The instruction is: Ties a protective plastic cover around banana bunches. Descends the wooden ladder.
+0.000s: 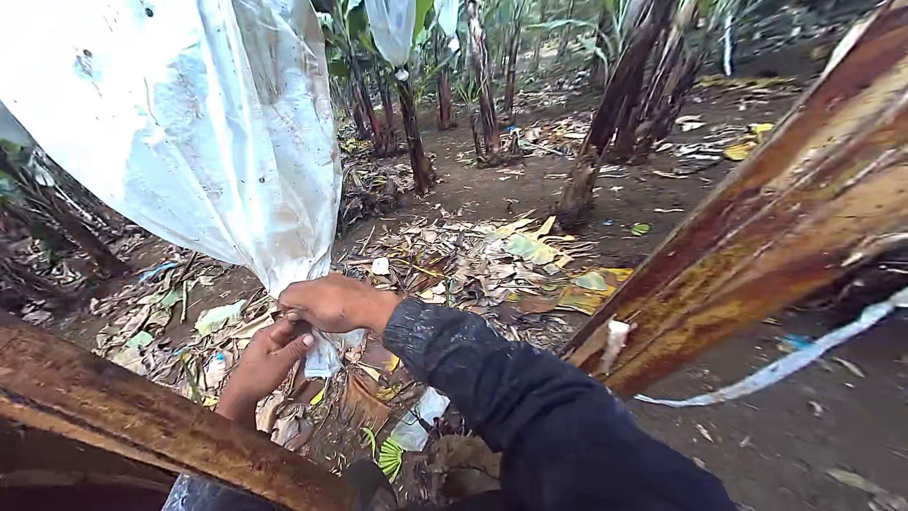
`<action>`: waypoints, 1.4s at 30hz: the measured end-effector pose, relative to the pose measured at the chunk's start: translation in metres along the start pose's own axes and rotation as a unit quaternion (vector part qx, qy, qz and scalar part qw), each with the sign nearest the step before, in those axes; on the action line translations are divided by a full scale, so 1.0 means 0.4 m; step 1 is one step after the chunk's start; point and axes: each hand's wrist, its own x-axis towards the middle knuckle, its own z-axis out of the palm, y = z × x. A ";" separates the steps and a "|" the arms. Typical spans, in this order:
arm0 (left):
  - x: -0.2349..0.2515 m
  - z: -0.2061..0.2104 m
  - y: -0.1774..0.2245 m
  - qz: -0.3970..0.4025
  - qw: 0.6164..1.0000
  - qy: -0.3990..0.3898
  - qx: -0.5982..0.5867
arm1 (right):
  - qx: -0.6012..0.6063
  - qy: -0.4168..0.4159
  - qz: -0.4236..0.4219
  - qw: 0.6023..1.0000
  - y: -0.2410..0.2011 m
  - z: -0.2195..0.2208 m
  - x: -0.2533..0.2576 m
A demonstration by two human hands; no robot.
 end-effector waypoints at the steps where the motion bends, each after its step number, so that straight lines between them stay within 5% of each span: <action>1: -0.004 -0.002 -0.001 0.006 1.000 0.013 -0.028 | 0.009 -0.011 0.027 1.000 -0.001 0.007 0.015; 6: 0.010 -0.006 0.001 -0.065 0.940 0.317 0.110 | 0.019 -0.015 0.204 0.979 -0.034 0.061 0.072; 9: 0.001 0.021 -0.021 0.035 0.890 0.392 0.229 | 0.064 0.015 0.279 0.958 -0.074 0.070 0.079; 13: -0.034 0.037 -0.036 0.115 0.871 0.407 0.249 | 0.096 -0.018 0.287 0.953 -0.084 0.070 0.090; 16: -0.080 0.076 0.009 -0.003 0.937 0.342 -0.076 | 0.160 0.003 0.269 0.950 -0.090 0.086 0.062; 18: -0.107 0.088 0.033 -0.066 0.907 0.225 -0.350 | 0.221 0.030 0.223 0.949 -0.101 0.082 0.045; 20: -0.136 0.072 0.053 -0.064 0.868 0.169 -0.462 | 0.258 0.038 0.154 0.953 -0.129 0.056 0.028; 25: -0.210 0.039 0.148 -0.047 0.897 0.182 -0.400 | 0.184 0.076 0.061 0.978 -0.173 0.021 0.011; 28: -0.166 0.003 0.091 -0.053 0.896 0.203 -0.390 | 0.050 0.135 0.024 0.989 -0.168 0.033 0.031; 30: -0.153 -0.005 0.054 -0.079 0.903 0.291 -0.306 | -0.021 0.172 0.074 0.982 -0.160 0.024 0.047; 33: -0.185 -0.012 -0.012 -0.124 0.898 0.370 -0.202 | 0.049 0.184 0.230 0.954 -0.151 0.050 0.019; 35: -0.271 -0.009 -0.038 -0.149 0.914 0.348 -0.149 | 0.142 0.176 0.303 0.926 -0.162 0.077 -0.071; 38: -0.534 0.036 -0.032 -0.256 0.947 0.188 0.040 | 0.204 0.148 0.384 0.889 -0.131 0.185 -0.328; 40: -0.730 0.081 -0.027 -0.346 0.931 0.007 0.118 | 0.224 0.053 0.469 0.853 -0.126 0.323 -0.597; 42: -0.849 0.120 -0.020 -0.390 0.888 -0.110 0.218 | 0.241 -0.087 0.591 0.765 -0.212 0.504 -0.926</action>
